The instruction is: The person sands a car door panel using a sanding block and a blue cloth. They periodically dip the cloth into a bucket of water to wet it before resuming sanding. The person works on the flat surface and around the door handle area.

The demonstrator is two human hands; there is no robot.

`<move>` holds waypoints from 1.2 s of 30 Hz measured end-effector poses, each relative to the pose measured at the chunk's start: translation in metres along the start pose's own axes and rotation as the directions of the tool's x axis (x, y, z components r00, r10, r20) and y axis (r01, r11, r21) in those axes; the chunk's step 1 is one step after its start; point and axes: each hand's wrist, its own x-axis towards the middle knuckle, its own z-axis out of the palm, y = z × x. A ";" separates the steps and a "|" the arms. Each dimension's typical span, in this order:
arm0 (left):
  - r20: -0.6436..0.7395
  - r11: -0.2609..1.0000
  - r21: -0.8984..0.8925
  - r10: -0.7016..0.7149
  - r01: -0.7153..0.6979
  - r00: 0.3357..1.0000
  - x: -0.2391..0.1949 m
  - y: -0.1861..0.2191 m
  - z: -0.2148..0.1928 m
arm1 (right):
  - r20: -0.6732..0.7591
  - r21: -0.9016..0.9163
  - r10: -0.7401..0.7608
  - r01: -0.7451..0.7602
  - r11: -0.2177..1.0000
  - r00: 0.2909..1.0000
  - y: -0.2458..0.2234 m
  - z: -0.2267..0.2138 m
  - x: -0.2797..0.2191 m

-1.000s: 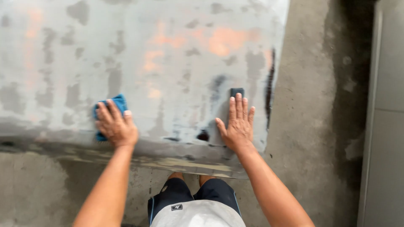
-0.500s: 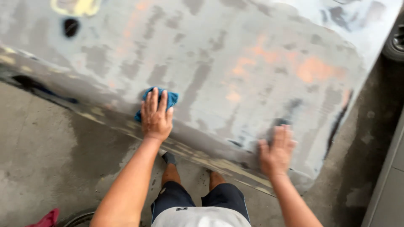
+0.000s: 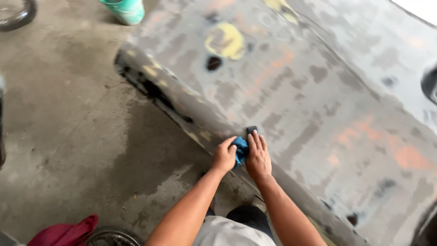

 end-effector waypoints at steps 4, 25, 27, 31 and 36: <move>-0.086 0.853 -0.490 -0.252 0.179 0.964 0.016 -0.022 -0.076 | 0.041 0.144 0.047 -0.053 0.988 0.998 -0.049 0.017 0.045; -0.185 0.602 -0.795 -0.352 0.070 0.917 0.137 -0.010 -0.342 | 0.428 0.899 -0.382 -0.344 0.271 0.819 -0.301 0.090 0.228; -0.172 0.528 -0.844 -0.428 0.091 0.887 0.150 -0.027 -0.353 | 0.424 0.894 -0.351 -0.324 0.309 0.835 -0.317 0.105 0.243; -0.166 0.501 -0.861 -0.429 0.081 0.888 0.185 -0.058 -0.388 | 0.449 0.874 -0.277 -0.353 0.333 0.849 -0.361 0.129 0.275; -0.161 0.557 -0.820 -0.445 0.132 0.881 0.239 -0.086 -0.455 | 0.355 0.890 -0.173 -0.275 0.363 0.919 -0.414 0.179 0.328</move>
